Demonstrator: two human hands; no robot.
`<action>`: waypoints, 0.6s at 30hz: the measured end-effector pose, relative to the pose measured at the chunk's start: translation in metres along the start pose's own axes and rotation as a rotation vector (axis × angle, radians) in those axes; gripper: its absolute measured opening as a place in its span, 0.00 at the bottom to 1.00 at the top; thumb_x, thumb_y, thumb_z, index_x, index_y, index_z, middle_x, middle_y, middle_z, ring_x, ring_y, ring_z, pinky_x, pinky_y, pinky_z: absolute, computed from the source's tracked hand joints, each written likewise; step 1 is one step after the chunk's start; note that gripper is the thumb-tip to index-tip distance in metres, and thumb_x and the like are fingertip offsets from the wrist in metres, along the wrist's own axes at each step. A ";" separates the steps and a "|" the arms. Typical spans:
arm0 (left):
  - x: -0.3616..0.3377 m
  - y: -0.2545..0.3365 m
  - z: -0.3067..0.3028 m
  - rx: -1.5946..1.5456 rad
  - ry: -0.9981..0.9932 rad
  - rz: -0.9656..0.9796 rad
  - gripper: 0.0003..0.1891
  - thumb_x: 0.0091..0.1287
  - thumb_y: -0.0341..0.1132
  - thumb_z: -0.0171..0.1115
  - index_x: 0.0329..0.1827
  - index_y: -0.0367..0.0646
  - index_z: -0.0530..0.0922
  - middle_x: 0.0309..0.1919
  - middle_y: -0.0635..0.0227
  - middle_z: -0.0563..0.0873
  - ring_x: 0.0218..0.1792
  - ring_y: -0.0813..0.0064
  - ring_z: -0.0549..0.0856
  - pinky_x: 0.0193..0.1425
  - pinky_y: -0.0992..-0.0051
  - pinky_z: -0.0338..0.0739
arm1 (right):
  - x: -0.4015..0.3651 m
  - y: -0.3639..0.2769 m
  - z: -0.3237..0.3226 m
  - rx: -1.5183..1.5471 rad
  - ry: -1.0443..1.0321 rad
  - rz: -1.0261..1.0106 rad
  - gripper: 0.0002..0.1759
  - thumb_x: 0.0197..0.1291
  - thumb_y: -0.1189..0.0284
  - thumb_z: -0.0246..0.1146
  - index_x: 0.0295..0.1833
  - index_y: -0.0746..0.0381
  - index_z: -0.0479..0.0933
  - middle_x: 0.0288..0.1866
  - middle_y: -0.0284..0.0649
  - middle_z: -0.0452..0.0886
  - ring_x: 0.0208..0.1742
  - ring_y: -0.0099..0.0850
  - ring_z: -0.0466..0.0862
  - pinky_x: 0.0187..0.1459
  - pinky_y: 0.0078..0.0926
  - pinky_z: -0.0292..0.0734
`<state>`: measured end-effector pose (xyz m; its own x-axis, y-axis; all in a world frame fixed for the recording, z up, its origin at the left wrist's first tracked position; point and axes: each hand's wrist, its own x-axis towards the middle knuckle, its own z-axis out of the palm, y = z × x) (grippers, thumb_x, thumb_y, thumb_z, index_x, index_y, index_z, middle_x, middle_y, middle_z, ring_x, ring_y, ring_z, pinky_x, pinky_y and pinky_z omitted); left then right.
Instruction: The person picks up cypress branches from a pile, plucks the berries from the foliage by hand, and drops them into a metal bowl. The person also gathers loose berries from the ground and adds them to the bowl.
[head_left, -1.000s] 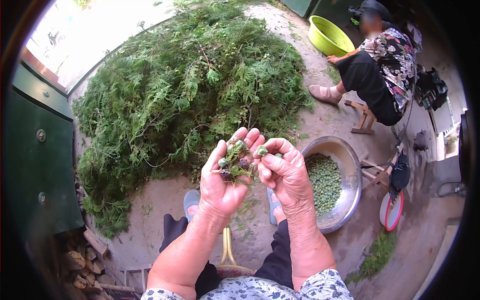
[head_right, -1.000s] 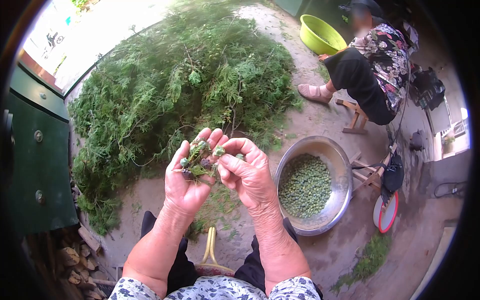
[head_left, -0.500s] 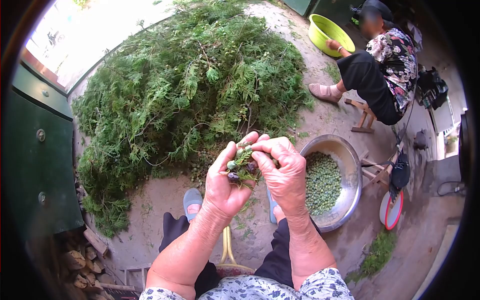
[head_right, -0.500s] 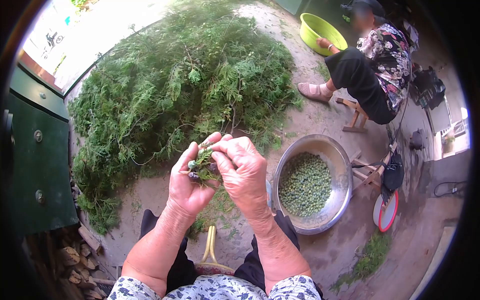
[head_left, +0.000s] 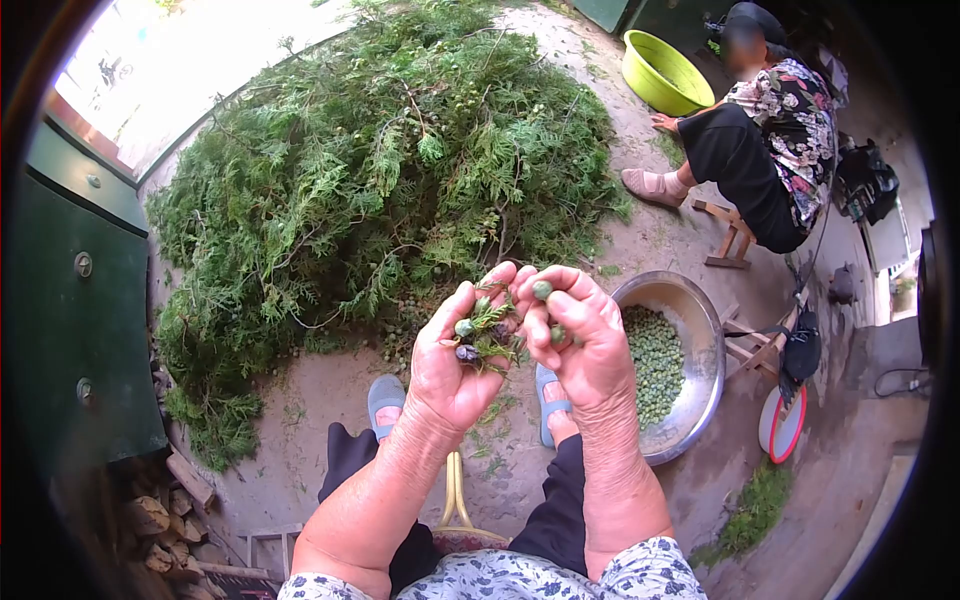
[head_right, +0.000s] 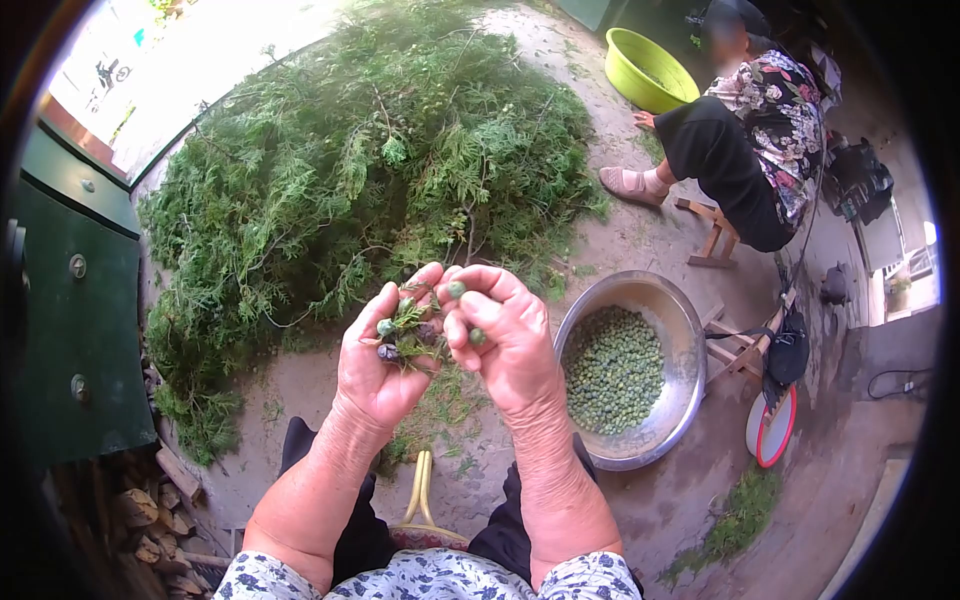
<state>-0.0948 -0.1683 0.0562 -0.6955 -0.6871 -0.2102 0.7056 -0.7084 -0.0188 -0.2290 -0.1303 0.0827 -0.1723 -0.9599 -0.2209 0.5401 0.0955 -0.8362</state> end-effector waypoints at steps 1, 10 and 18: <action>0.000 -0.002 0.007 0.117 0.110 0.065 0.22 0.73 0.41 0.47 0.63 0.35 0.68 0.54 0.57 0.79 0.53 0.67 0.80 0.59 0.66 0.74 | 0.002 0.000 -0.003 0.393 -0.129 0.030 0.07 0.60 0.76 0.62 0.44 0.66 0.77 0.41 0.40 0.80 0.26 0.19 0.78 0.20 0.11 0.68; 0.001 -0.007 0.000 0.130 0.146 -0.009 0.20 0.73 0.42 0.49 0.61 0.38 0.71 0.55 0.63 0.78 0.54 0.76 0.78 0.51 0.76 0.75 | -0.002 0.011 0.013 -0.856 0.067 -0.418 0.10 0.52 0.79 0.66 0.42 0.65 0.81 0.34 0.39 0.79 0.37 0.29 0.81 0.39 0.25 0.76; 0.002 -0.003 -0.012 0.095 0.156 0.023 0.22 0.73 0.42 0.48 0.61 0.32 0.69 0.52 0.55 0.78 0.55 0.65 0.79 0.61 0.65 0.74 | -0.003 0.006 0.009 -0.822 0.134 -0.307 0.07 0.54 0.80 0.65 0.40 0.66 0.79 0.34 0.35 0.77 0.34 0.21 0.81 0.34 0.22 0.77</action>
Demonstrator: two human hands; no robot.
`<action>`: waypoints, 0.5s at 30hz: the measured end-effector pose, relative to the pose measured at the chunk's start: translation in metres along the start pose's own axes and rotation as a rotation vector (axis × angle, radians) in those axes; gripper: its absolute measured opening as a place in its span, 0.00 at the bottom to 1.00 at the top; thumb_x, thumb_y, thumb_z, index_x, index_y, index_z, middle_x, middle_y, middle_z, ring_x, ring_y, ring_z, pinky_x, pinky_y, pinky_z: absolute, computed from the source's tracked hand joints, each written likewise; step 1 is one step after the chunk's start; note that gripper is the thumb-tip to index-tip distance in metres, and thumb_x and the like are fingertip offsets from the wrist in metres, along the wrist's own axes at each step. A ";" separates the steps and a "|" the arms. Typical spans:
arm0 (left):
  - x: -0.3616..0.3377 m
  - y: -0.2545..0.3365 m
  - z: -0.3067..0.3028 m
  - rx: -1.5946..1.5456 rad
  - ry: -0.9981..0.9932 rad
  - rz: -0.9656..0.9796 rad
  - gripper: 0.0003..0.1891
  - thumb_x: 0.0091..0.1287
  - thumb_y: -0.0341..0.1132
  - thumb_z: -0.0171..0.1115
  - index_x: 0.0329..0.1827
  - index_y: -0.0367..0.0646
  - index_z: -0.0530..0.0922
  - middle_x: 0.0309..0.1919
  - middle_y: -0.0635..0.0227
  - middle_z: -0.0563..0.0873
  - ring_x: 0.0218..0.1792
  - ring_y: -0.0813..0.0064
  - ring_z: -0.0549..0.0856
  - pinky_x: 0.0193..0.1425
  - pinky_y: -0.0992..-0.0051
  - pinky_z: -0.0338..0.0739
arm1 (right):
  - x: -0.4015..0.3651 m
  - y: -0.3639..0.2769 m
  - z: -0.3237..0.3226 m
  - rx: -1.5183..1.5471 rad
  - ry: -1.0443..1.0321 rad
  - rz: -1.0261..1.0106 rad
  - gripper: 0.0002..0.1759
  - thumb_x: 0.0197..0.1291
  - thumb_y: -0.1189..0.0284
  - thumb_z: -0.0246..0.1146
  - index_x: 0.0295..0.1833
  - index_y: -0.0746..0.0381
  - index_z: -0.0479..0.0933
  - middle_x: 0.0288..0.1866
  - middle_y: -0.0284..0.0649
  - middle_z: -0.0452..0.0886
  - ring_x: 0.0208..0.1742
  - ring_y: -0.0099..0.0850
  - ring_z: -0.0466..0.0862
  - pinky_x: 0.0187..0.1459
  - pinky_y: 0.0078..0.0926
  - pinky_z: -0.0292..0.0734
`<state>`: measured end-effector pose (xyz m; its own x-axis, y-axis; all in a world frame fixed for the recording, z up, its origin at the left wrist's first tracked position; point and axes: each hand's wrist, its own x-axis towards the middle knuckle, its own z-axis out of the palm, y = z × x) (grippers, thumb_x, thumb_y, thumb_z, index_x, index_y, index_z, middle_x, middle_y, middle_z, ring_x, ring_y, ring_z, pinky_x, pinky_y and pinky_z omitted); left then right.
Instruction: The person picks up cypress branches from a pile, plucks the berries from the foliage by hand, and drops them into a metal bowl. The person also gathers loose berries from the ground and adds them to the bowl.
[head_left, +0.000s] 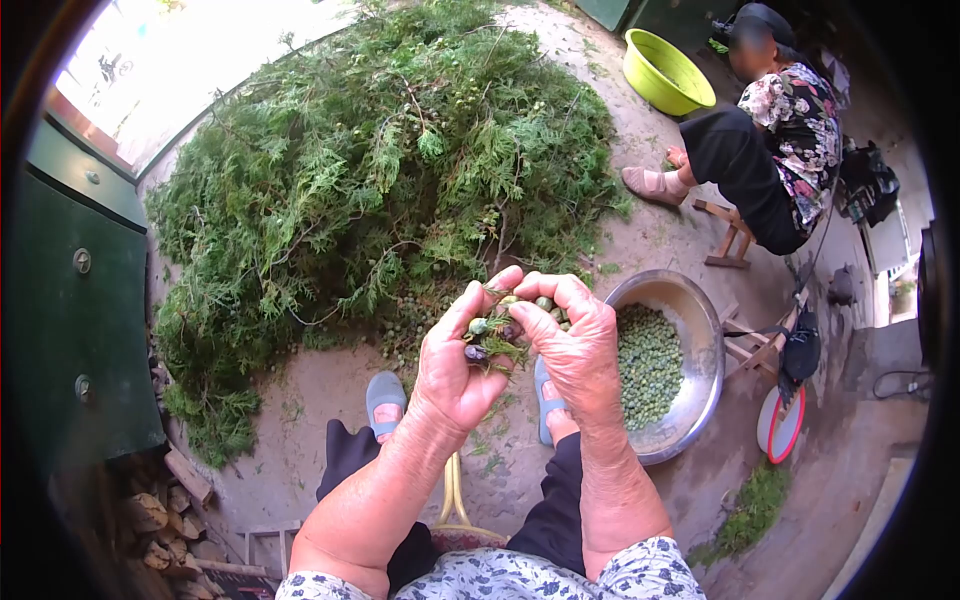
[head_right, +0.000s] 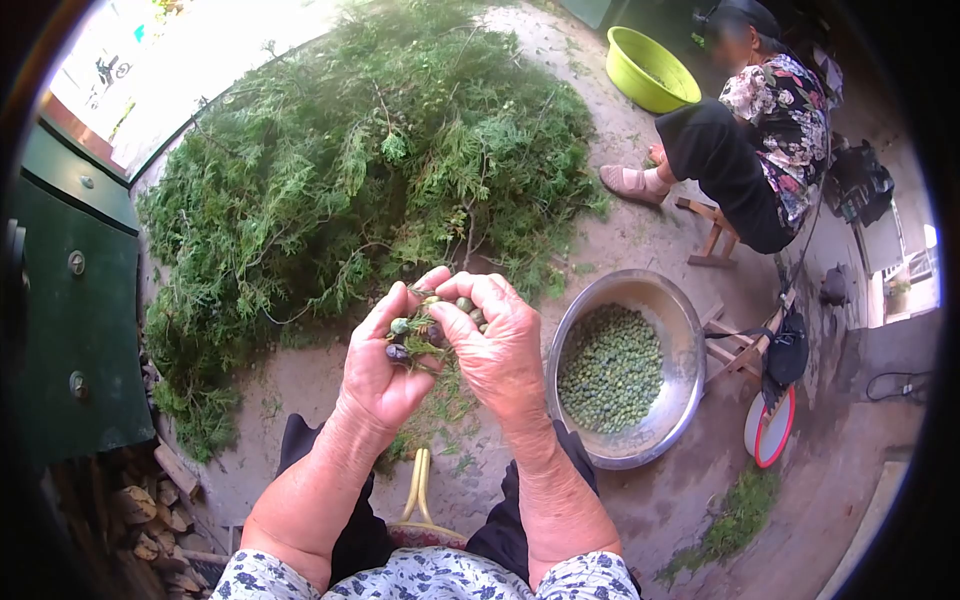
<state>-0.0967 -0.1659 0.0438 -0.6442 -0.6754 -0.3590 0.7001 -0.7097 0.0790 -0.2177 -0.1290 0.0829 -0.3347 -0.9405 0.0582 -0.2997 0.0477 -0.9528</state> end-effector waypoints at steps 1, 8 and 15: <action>0.000 0.000 0.001 -0.001 -0.002 0.000 0.22 0.73 0.42 0.48 0.61 0.32 0.69 0.52 0.55 0.78 0.55 0.65 0.79 0.61 0.65 0.74 | 0.000 0.000 0.000 -0.001 0.000 -0.001 0.07 0.54 0.80 0.65 0.40 0.66 0.79 0.34 0.35 0.77 0.34 0.21 0.81 0.34 0.22 0.77; -0.002 0.002 0.016 -0.069 0.028 0.058 0.23 0.73 0.47 0.47 0.52 0.31 0.74 0.51 0.53 0.79 0.55 0.60 0.78 0.55 0.68 0.74 | 0.007 0.010 -0.011 1.087 -0.145 0.286 0.10 0.64 0.75 0.59 0.49 0.66 0.72 0.43 0.46 0.79 0.27 0.23 0.80 0.18 0.12 0.69; -0.001 0.001 0.013 0.022 0.047 0.061 0.24 0.74 0.48 0.46 0.55 0.32 0.73 0.53 0.52 0.79 0.57 0.63 0.77 0.59 0.68 0.73 | 0.000 0.001 -0.007 0.712 -0.171 0.329 0.10 0.60 0.73 0.65 0.45 0.65 0.77 0.39 0.40 0.80 0.27 0.18 0.75 0.20 0.11 0.65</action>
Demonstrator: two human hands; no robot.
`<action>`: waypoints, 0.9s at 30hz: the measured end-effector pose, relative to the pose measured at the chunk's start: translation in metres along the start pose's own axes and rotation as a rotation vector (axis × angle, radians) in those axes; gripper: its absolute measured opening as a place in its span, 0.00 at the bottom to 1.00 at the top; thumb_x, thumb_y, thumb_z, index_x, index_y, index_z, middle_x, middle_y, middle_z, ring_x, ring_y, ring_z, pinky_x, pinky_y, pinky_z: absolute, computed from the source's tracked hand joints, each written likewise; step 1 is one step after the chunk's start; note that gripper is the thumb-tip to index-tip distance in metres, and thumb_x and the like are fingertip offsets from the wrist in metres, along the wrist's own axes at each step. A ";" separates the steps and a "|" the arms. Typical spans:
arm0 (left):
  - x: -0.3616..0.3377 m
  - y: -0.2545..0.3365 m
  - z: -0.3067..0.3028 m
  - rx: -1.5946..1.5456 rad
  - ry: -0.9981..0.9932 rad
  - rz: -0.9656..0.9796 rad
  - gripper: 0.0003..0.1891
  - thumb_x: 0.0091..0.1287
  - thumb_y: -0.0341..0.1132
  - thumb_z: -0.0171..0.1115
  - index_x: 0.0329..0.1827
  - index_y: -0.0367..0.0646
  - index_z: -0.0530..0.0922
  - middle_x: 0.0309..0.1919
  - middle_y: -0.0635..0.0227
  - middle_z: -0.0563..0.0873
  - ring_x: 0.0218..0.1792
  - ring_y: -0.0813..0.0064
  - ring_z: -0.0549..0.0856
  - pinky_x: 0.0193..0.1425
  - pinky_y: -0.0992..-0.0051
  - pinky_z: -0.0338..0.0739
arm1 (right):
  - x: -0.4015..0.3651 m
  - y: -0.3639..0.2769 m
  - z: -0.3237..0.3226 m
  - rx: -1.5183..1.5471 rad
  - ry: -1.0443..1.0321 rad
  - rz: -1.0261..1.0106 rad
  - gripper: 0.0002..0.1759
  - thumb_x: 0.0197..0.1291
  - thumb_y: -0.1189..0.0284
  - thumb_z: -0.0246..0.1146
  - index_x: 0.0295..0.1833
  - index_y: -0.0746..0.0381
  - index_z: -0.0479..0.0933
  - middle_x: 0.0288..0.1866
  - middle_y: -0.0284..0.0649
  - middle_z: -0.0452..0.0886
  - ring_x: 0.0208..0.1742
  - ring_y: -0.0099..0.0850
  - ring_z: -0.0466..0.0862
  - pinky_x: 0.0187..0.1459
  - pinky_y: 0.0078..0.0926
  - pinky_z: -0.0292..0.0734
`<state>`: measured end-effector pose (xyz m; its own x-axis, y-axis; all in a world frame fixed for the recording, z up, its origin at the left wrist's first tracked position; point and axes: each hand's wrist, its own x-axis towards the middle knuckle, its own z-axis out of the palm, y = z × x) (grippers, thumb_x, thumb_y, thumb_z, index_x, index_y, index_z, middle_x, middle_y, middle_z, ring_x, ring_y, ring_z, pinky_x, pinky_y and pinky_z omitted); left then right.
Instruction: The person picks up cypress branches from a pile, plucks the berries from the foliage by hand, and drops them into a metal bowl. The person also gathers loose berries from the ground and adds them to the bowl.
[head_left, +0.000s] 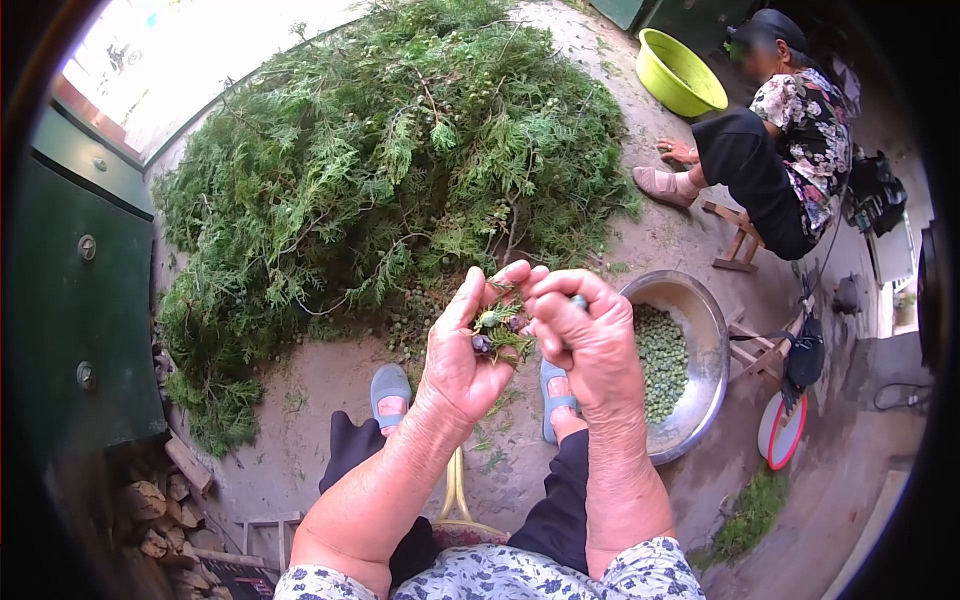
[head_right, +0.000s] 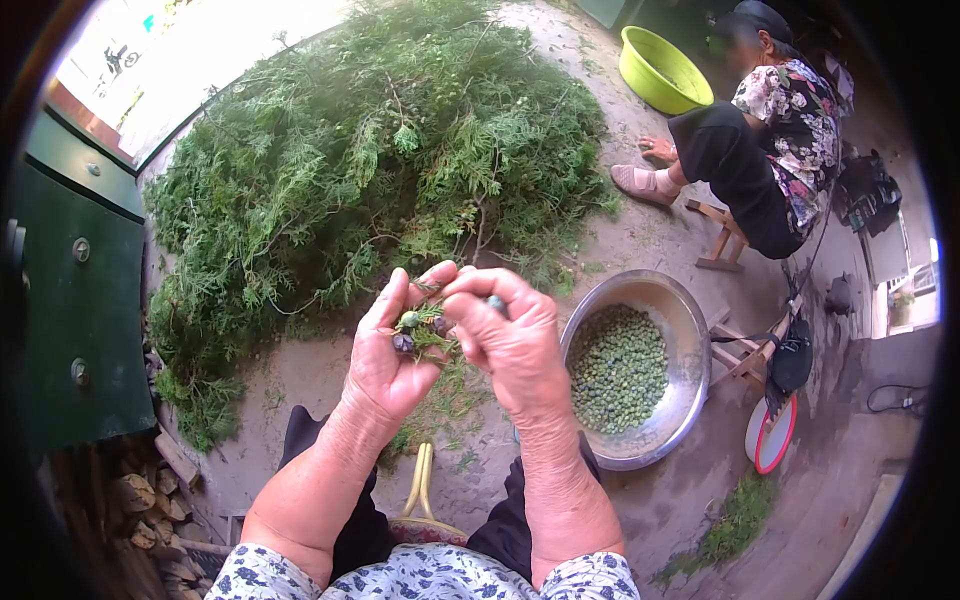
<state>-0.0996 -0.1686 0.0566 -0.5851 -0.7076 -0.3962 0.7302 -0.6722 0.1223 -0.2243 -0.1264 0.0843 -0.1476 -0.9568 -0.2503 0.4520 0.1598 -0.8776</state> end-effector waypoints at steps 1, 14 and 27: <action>0.000 0.000 0.000 0.019 -0.002 -0.004 0.24 0.74 0.48 0.46 0.55 0.32 0.73 0.53 0.52 0.78 0.56 0.63 0.77 0.61 0.67 0.73 | -0.002 -0.004 0.010 -0.192 0.037 -0.036 0.08 0.56 0.74 0.67 0.41 0.66 0.80 0.37 0.36 0.80 0.33 0.19 0.76 0.27 0.13 0.70; -0.003 0.000 -0.003 0.118 0.105 0.051 0.17 0.70 0.45 0.56 0.43 0.37 0.78 0.39 0.65 0.83 0.37 0.73 0.84 0.46 0.73 0.81 | -0.003 -0.006 0.010 -0.574 0.125 -0.251 0.08 0.55 0.84 0.63 0.42 0.67 0.78 0.38 0.35 0.77 0.34 0.24 0.83 0.33 0.19 0.80; -0.007 0.002 -0.008 0.365 0.025 0.126 0.06 0.63 0.27 0.62 0.39 0.34 0.78 0.31 0.65 0.83 0.31 0.76 0.82 0.35 0.77 0.78 | -0.001 0.004 0.009 -0.745 0.090 -0.416 0.03 0.59 0.83 0.60 0.39 0.68 0.76 0.34 0.36 0.75 0.29 0.21 0.81 0.28 0.17 0.78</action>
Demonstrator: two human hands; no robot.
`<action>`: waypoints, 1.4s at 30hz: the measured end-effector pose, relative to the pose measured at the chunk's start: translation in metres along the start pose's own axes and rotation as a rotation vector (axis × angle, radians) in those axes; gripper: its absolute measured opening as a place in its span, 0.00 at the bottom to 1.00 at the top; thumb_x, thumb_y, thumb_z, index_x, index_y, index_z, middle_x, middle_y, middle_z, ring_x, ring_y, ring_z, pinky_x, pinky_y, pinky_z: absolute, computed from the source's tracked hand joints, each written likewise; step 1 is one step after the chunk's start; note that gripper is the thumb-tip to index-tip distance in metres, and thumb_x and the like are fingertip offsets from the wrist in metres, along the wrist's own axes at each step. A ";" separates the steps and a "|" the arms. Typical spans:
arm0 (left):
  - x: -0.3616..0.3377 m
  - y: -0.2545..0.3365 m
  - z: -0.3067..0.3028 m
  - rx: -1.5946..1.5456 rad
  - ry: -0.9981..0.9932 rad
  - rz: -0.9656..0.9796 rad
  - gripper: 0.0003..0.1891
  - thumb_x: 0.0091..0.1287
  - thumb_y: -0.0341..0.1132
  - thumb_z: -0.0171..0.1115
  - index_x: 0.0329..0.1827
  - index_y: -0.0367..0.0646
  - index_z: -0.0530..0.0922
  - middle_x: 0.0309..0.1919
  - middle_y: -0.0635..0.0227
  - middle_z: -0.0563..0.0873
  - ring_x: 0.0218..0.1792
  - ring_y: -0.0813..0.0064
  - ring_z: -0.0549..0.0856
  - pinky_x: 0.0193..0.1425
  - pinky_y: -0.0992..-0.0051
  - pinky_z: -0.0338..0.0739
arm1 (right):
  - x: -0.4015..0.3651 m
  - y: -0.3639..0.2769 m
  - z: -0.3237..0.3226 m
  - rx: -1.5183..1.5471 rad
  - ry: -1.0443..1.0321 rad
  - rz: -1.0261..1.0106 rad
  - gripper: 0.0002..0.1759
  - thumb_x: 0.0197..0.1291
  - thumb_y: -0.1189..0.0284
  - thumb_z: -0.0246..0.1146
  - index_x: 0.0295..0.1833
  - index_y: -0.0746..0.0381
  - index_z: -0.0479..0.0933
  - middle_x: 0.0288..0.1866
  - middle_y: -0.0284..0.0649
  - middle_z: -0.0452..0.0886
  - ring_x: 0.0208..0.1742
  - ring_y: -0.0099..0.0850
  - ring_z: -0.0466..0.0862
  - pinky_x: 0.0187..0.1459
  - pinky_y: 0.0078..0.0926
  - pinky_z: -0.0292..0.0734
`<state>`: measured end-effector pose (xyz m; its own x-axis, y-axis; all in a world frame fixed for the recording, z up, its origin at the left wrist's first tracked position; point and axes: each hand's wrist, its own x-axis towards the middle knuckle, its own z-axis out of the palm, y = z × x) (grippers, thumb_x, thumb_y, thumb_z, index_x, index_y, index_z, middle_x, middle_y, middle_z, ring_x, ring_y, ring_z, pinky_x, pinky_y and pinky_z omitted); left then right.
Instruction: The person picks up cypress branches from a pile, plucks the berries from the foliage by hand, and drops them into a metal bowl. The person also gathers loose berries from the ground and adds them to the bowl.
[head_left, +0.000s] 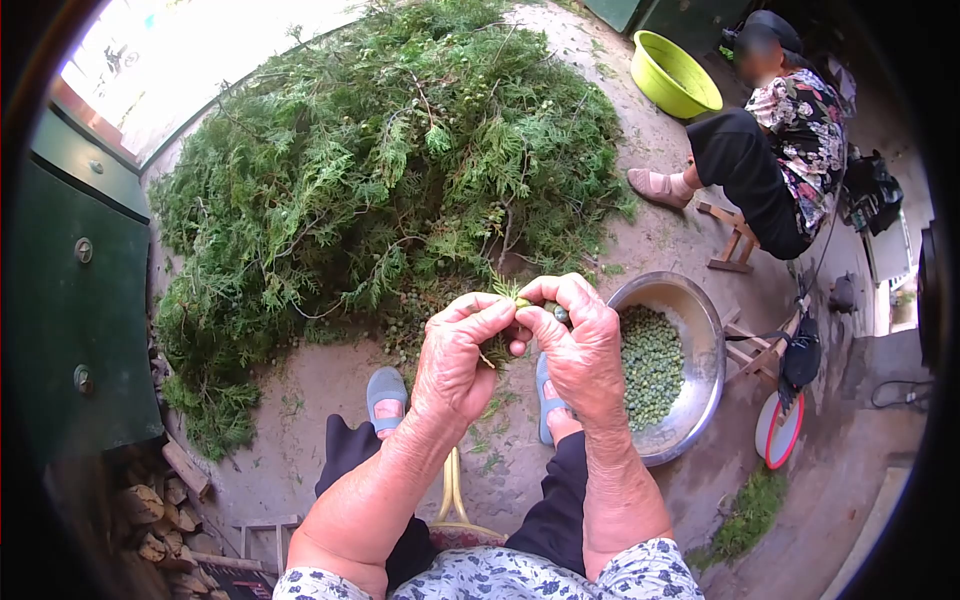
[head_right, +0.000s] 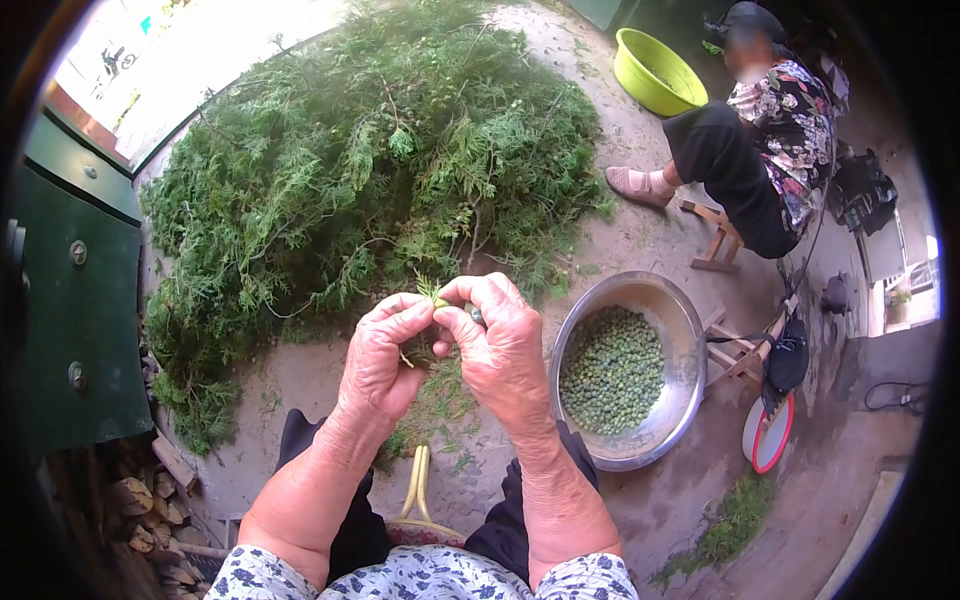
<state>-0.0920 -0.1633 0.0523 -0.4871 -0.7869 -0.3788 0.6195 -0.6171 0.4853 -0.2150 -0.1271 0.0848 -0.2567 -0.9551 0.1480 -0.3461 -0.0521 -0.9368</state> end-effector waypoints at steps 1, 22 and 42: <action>0.000 0.000 -0.001 0.010 -0.012 0.024 0.06 0.63 0.27 0.63 0.38 0.33 0.78 0.30 0.64 0.83 0.30 0.76 0.82 0.35 0.77 0.77 | 0.000 -0.001 0.001 0.000 0.000 0.001 0.03 0.59 0.83 0.60 0.39 0.68 0.76 0.34 0.36 0.75 0.29 0.21 0.81 0.28 0.17 0.78; 0.006 0.007 0.003 -0.217 0.131 -0.011 0.11 0.63 0.24 0.59 0.48 0.37 0.74 0.40 0.59 0.83 0.42 0.66 0.84 0.50 0.67 0.81 | 0.006 0.026 -0.005 1.519 -0.111 0.381 0.08 0.62 0.79 0.55 0.47 0.68 0.73 0.44 0.52 0.77 0.34 0.32 0.78 0.24 0.23 0.75; 0.010 0.005 -0.002 -0.472 -0.055 -0.027 0.22 0.75 0.45 0.41 0.54 0.33 0.72 0.55 0.52 0.77 0.59 0.57 0.74 0.69 0.58 0.65 | 0.001 -0.001 -0.001 0.347 -0.100 0.361 0.12 0.58 0.77 0.63 0.48 0.66 0.81 0.37 0.32 0.80 0.24 0.14 0.72 0.25 0.12 0.67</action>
<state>-0.0928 -0.1737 0.0495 -0.5309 -0.7773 -0.3376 0.8120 -0.5805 0.0597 -0.2158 -0.1277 0.0862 -0.2111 -0.9523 -0.2203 0.0729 0.2094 -0.9751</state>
